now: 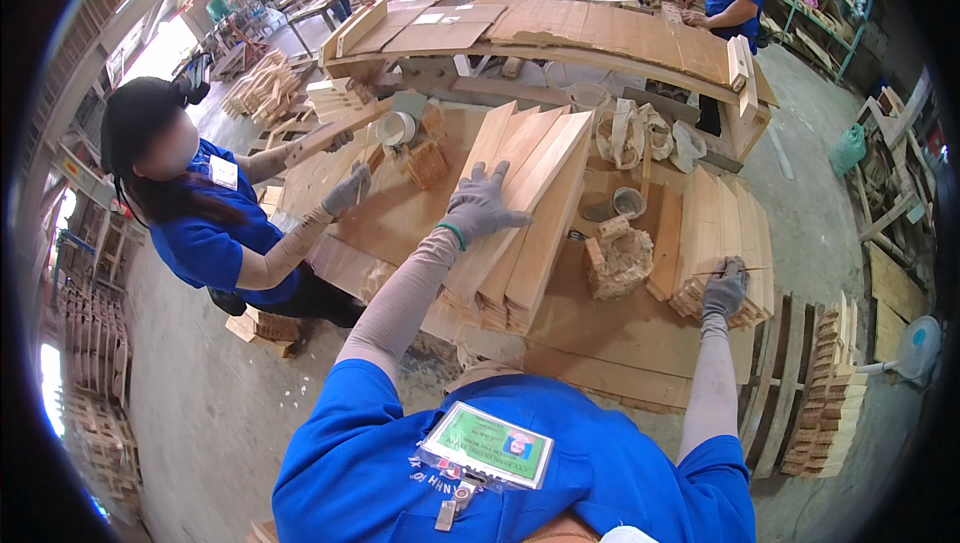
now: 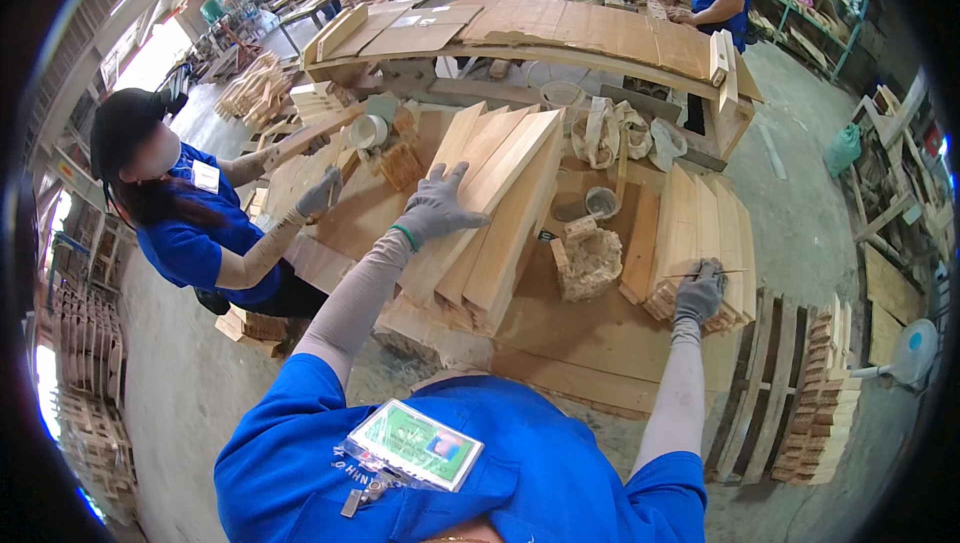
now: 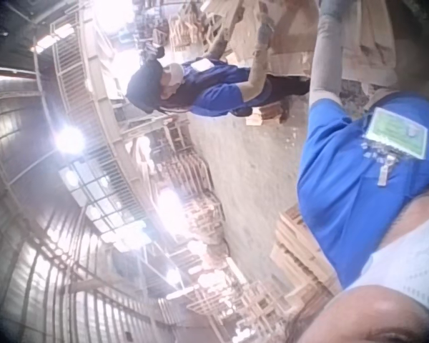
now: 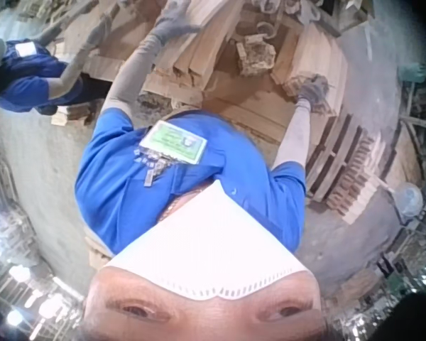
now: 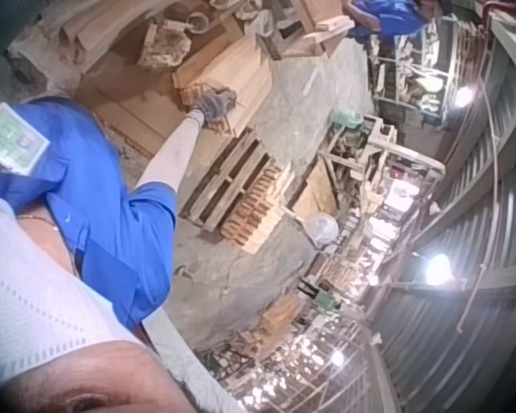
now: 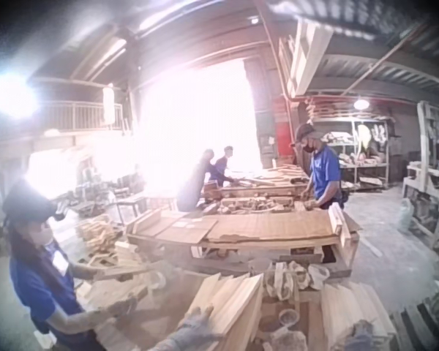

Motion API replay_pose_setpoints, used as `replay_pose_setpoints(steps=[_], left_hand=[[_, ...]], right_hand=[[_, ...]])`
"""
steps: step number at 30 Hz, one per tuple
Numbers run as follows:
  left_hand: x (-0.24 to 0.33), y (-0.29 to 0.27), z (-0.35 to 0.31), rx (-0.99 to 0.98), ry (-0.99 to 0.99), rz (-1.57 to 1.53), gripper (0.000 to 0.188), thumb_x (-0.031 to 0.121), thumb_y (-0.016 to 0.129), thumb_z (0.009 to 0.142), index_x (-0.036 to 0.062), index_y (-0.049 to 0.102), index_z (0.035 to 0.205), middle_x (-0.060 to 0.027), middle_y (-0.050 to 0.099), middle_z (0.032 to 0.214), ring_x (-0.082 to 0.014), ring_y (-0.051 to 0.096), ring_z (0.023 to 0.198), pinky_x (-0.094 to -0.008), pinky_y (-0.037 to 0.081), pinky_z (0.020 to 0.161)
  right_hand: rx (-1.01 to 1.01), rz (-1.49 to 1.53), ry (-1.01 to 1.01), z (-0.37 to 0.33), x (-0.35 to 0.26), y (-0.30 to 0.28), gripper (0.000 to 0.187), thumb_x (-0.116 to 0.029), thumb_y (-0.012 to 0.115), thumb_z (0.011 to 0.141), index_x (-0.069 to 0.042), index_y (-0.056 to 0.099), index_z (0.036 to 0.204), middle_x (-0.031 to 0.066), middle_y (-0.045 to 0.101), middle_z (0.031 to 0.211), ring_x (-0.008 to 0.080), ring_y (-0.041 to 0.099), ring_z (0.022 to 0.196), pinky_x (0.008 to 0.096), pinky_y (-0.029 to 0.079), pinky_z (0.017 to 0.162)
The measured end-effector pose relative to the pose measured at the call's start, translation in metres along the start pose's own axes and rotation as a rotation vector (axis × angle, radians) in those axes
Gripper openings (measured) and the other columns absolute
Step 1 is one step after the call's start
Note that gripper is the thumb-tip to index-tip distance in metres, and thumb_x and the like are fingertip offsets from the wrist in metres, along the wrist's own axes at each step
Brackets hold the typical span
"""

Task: The person applies glue to the edges and holes of wooden planks using a brush, then places them on a workbench. The person repeats this process with multiple planks, handling them one at a time.

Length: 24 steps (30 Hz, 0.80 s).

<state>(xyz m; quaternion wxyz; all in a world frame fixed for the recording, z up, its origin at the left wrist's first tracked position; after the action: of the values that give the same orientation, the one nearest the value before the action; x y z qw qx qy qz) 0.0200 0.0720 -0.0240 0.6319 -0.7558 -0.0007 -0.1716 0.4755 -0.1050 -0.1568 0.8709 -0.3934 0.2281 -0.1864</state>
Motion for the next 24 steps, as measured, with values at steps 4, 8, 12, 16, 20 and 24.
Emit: replay_pose_setpoints(steps=[4,8,12,16,20,24], left_hand=[[-0.046,0.004,0.008,0.237,-0.007,-0.12,0.104,0.06,0.07,0.061,0.0103,0.028,0.142,-0.0252,0.027,0.141,-0.0415,0.031,0.128,-0.0442,0.029,0.106],[-0.062,-0.005,-0.006,0.168,-0.069,-0.2,0.098,0.06,0.066,0.067,0.0056,0.03,0.14,-0.0232,0.031,0.139,-0.0409,0.033,0.127,-0.0447,0.029,0.105],[-0.055,0.026,-0.013,-0.004,-0.033,-0.157,0.104,0.065,0.065,0.065,0.0077,0.025,0.143,-0.0236,0.026,0.144,-0.0403,0.024,0.133,-0.0438,0.026,0.107],[-0.019,0.037,-0.032,0.043,-0.043,0.064,0.11,0.067,0.063,0.062,0.0055,0.023,0.144,-0.0284,0.02,0.145,-0.0415,0.021,0.135,-0.0407,0.024,0.108],[-0.012,0.035,-0.035,-0.047,-0.05,0.086,0.11,0.062,0.064,0.06,0.0045,0.022,0.144,-0.0305,0.019,0.144,-0.0433,0.028,0.13,-0.0391,0.027,0.106],[-0.014,0.033,-0.029,-0.062,-0.017,0.095,0.11,0.062,0.065,0.059,0.0047,0.025,0.144,-0.0317,0.02,0.143,-0.0451,0.033,0.125,-0.041,0.028,0.105]], right_hand=[[0.03,-0.012,-0.041,0.001,0.0,0.003,0.02,-0.021,0.053,0.087,-0.005,0.063,0.095,0.0155,0.062,0.109,0.0298,0.057,0.104,0.0383,0.043,0.093],[0.066,-0.016,-0.067,-0.001,-0.003,0.001,0.02,-0.022,0.053,0.088,-0.005,0.062,0.094,0.0145,0.063,0.105,0.0302,0.059,0.098,0.0383,0.044,0.089],[0.016,-0.053,-0.02,0.0,-0.003,-0.001,0.02,-0.024,0.053,0.088,-0.006,0.06,0.095,0.0121,0.063,0.101,0.0313,0.059,0.09,0.0397,0.046,0.083],[0.026,-0.05,-0.016,-0.001,0.001,0.001,0.022,-0.026,0.053,0.088,-0.007,0.06,0.094,0.0117,0.063,0.101,0.0315,0.059,0.091,0.0394,0.045,0.083],[0.021,-0.06,-0.053,0.001,0.004,0.006,0.022,-0.026,0.052,0.088,-0.007,0.06,0.095,0.0118,0.063,0.1,0.0313,0.06,0.09,0.0398,0.046,0.081],[0.0,-0.064,-0.033,0.0,0.001,0.004,0.022,-0.026,0.051,0.089,-0.008,0.06,0.096,0.0114,0.064,0.1,0.031,0.06,0.089,0.0395,0.046,0.081]])
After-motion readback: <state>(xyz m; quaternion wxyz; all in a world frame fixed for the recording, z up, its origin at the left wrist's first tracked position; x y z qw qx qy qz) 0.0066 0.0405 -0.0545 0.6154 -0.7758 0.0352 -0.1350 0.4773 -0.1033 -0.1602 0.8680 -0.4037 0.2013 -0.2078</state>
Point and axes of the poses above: each hand's wrist, its own z-axis towards the middle knuckle, its own y-axis out of the palm, x = y × z, the point moved 6 cm from there along z, towards the middle knuckle
